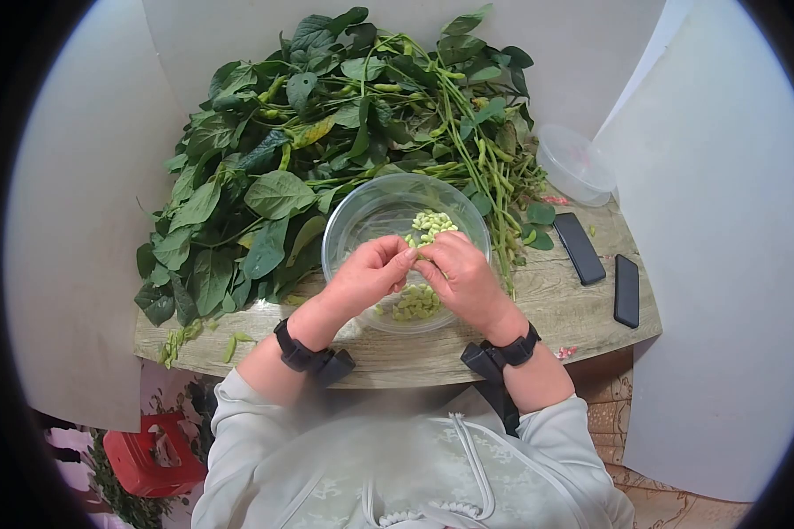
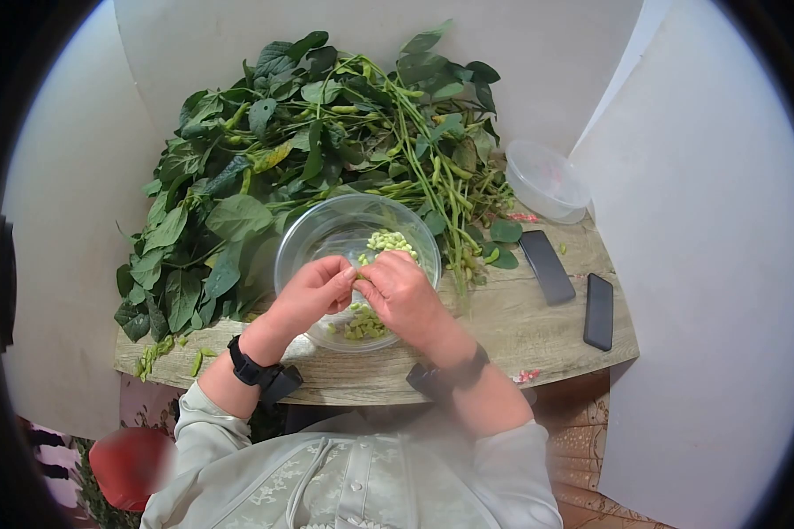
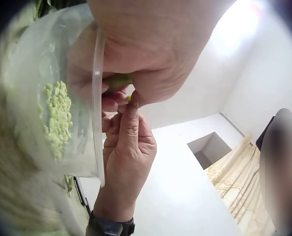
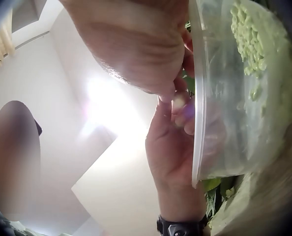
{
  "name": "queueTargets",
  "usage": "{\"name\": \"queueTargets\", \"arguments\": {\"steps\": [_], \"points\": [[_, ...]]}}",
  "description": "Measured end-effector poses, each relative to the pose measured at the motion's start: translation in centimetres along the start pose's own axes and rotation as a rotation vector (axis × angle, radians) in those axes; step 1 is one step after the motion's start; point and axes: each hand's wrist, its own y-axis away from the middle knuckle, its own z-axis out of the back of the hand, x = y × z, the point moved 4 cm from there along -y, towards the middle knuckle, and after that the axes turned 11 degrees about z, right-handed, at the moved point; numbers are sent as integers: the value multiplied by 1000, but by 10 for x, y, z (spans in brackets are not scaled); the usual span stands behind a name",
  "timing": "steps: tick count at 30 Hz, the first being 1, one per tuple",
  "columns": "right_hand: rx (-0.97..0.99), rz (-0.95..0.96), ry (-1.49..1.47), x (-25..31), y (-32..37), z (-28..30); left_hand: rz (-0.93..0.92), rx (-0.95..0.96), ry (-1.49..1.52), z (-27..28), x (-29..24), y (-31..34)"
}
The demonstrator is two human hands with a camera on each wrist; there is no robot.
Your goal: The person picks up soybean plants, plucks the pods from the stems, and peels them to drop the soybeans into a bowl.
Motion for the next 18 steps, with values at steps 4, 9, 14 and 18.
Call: {"name": "queueTargets", "arguments": {"steps": [4,9,14,18], "points": [[56,-54,-22,-2,2,-2,8,8,2,0,0,0],[79,-48,-9,-1,2,-4,-10,-19,4,2,2,-1],[59,-123,-105,-4,4,-5,44,54,121,-2,0,2],[69,-134,-153,-6,5,-5,53,54,92,0,6,-1]]}}
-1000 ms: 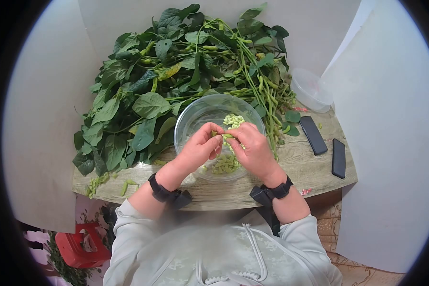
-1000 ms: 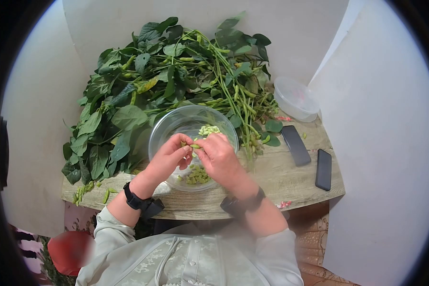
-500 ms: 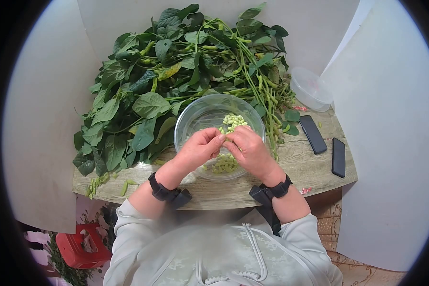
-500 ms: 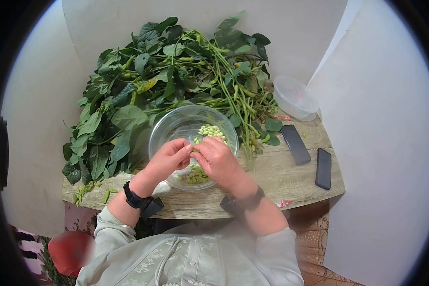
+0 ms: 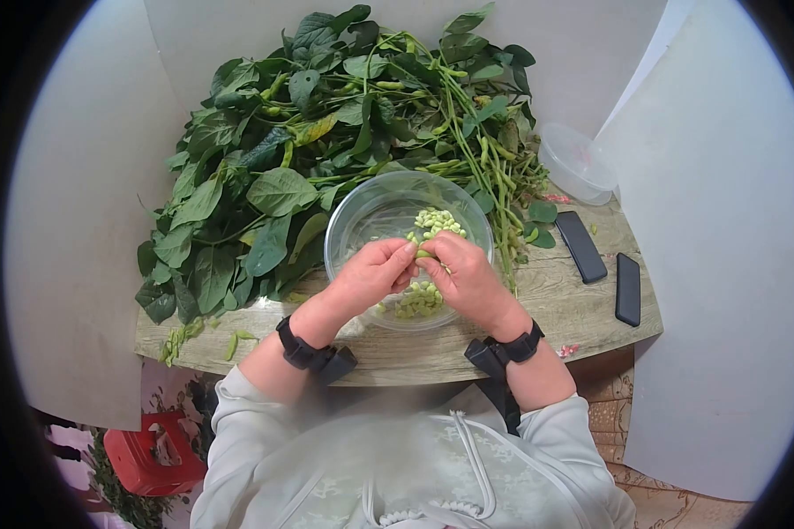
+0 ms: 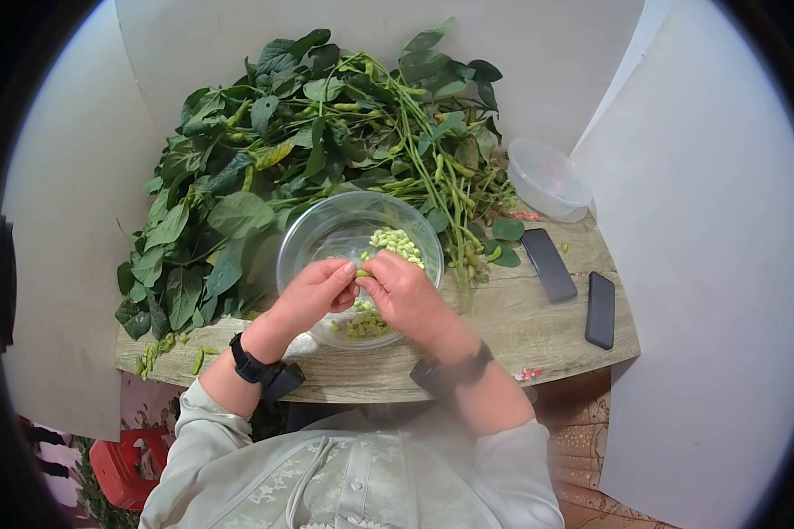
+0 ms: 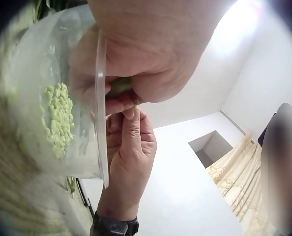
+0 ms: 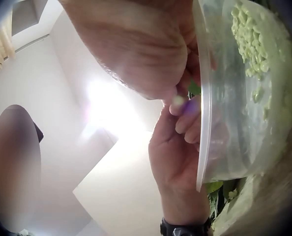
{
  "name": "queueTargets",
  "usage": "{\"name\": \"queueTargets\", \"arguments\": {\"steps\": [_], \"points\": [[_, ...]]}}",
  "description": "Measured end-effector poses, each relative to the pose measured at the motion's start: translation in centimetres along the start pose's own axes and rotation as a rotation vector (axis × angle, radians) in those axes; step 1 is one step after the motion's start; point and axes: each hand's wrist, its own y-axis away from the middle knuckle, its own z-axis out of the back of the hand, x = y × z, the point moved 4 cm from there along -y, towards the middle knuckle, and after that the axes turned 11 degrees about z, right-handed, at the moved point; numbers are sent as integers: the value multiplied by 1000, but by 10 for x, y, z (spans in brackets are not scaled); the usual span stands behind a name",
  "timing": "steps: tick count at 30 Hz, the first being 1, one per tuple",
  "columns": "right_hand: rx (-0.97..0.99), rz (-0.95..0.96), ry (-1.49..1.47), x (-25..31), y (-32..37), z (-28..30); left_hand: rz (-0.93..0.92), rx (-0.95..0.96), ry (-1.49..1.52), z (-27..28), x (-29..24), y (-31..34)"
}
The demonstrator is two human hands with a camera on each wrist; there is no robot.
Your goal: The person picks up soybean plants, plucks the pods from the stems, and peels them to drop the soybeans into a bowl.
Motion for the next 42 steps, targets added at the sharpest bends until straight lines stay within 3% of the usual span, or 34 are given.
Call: {"name": "queueTargets", "arguments": {"steps": [2,4,6,7,9,14,17,26,30,32,42], "points": [[-23,0,10,-1,0,-1,-47,-55,-173,4,0,0],[-46,1,20,2,-2,2,-86,-94,-161,0,-4,1],[-39,-193,12,1,-1,5,-124,-134,-148,1,-5,2],[-39,-192,11,-1,0,4,-159,-196,-196,5,-4,1],[-184,-208,-13,-7,3,5,-194,-259,-244,5,-6,2],[-121,-214,-100,-10,4,3,-497,-431,-664,-11,-22,13],[-82,-242,-110,-6,2,4,-520,-489,-887,-15,-20,16],[22,-401,-241,-13,4,4,-527,-440,-1045,-24,-19,17],[7,-412,-218,-17,6,0,-496,-443,-1025,-25,-18,16],[12,-409,-208,-16,6,-1,-366,-386,-1044,-24,-15,14],[44,-380,-172,-10,2,-2,-374,-359,-1032,-24,-14,13]]}}
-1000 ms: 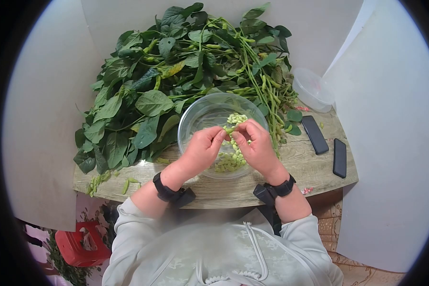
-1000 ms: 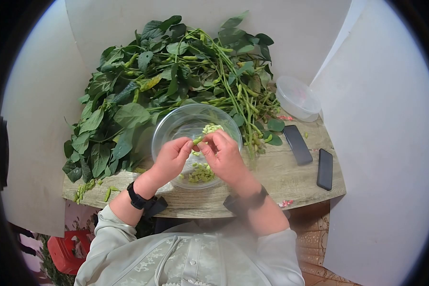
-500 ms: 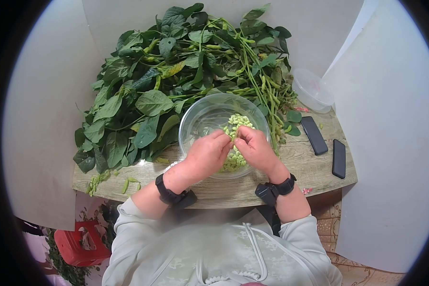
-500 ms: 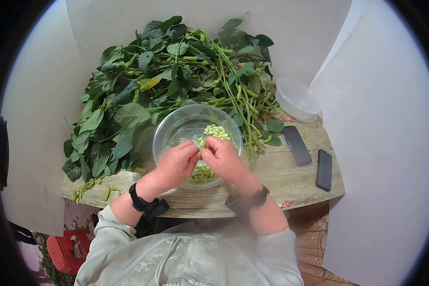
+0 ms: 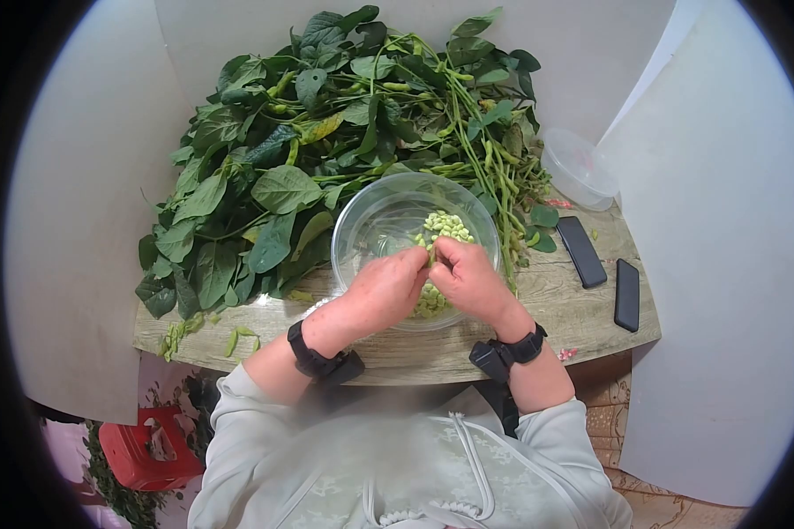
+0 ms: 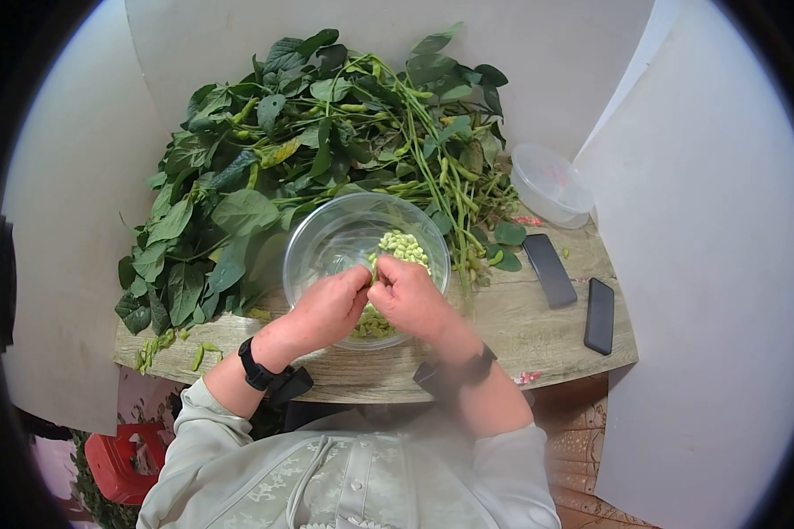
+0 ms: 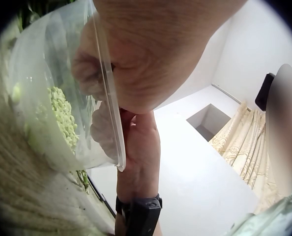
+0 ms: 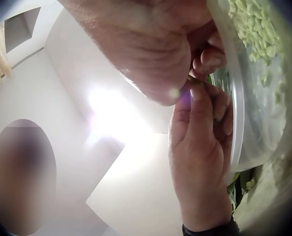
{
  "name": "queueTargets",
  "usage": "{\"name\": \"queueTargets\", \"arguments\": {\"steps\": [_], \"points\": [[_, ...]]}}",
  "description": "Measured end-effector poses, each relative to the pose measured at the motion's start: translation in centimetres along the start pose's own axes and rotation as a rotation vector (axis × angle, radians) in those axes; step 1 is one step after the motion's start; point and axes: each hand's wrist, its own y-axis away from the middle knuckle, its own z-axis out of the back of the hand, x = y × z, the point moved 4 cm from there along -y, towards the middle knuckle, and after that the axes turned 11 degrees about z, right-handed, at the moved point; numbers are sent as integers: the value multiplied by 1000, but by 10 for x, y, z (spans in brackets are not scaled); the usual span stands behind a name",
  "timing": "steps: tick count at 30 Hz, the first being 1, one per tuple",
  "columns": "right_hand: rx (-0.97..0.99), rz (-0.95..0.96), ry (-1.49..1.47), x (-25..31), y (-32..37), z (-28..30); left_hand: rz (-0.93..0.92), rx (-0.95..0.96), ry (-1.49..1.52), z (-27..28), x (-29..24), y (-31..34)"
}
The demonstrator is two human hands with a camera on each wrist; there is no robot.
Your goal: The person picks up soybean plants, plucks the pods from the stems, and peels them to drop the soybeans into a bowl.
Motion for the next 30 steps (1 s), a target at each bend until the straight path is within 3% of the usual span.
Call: {"name": "queueTargets", "arguments": {"steps": [10,18,30], "points": [[13,9,33,2,0,1,-23,-25,10,0,-1,0],[152,-67,109,-3,0,-2,7,8,-64,-2,1,0],[83,-8,92,-1,1,-2,55,12,-29,0,-1,0]]}}
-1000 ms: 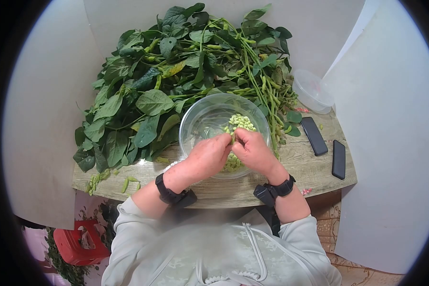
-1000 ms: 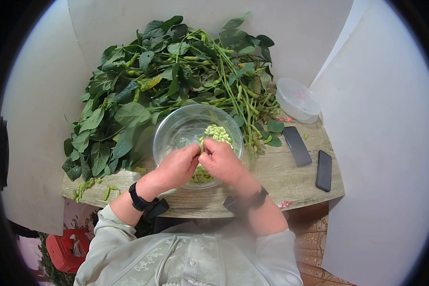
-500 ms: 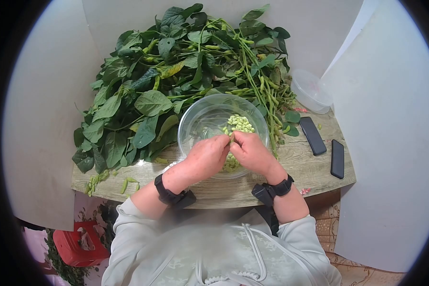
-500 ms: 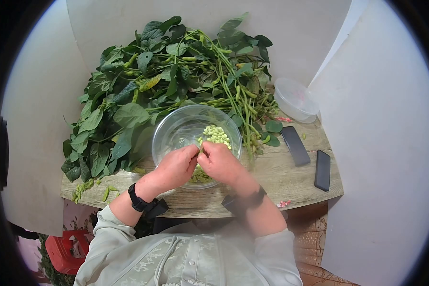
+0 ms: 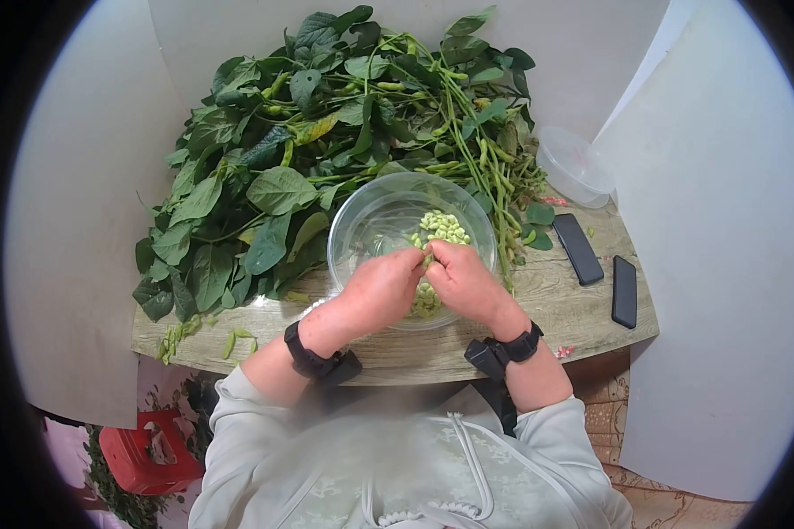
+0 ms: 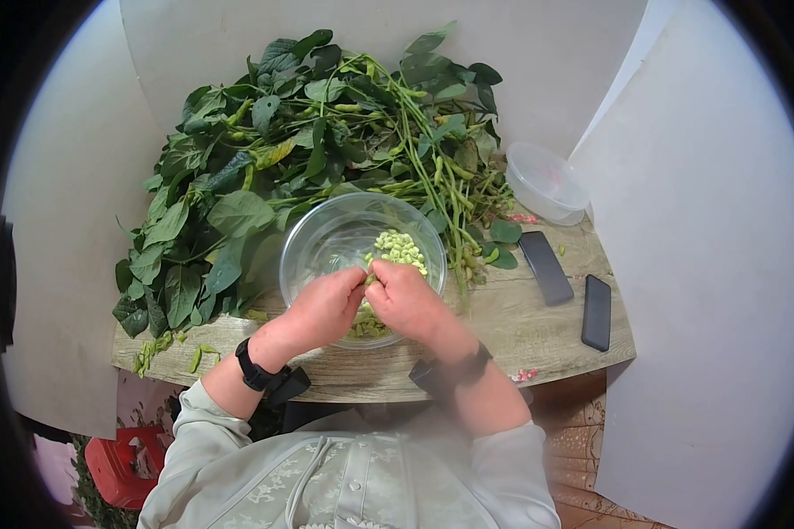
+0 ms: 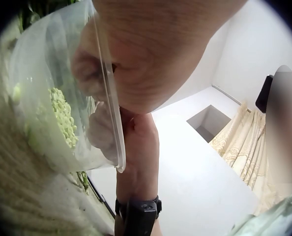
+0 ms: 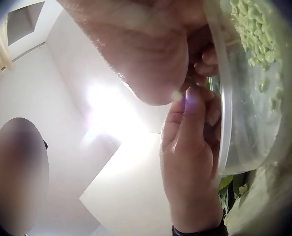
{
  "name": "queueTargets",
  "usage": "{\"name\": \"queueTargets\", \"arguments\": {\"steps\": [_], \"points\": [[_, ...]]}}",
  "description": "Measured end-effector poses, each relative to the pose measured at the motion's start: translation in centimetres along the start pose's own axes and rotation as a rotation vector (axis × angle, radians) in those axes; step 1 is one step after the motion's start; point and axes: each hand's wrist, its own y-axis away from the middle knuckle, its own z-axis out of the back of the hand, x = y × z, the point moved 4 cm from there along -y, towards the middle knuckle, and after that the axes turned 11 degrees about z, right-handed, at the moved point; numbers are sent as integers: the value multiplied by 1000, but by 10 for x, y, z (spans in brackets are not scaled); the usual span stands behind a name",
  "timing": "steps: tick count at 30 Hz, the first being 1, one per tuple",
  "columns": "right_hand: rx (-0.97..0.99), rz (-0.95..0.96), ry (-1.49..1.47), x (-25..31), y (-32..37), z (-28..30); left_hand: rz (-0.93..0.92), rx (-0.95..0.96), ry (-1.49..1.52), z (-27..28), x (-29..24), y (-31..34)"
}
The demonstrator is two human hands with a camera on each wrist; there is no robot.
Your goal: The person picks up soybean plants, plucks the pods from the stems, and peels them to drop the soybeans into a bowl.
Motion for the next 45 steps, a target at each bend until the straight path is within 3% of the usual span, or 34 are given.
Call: {"name": "queueTargets", "arguments": {"steps": [3,5,6,11,14,24,27,33,38,45], "points": [[-12,14,-50,1,0,0,31,31,68,0,5,-2],[-22,42,-81,0,0,1,53,124,344,-5,15,-7],[-31,68,-113,0,1,1,55,124,344,-6,20,-8],[-14,122,-137,-1,0,2,205,497,1045,-16,29,-9],[0,144,-140,3,0,3,256,573,1138,-13,28,-9],[28,201,-121,8,-1,4,287,616,1156,-9,28,-8],[-8,188,-136,7,-1,3,324,542,1108,-12,28,-7],[-40,157,-61,7,-1,6,223,352,920,-11,28,-10],[-61,118,-79,4,-1,5,-16,145,796,-2,17,-9],[-48,119,-78,4,-1,6,63,161,744,1,19,-9]]}}
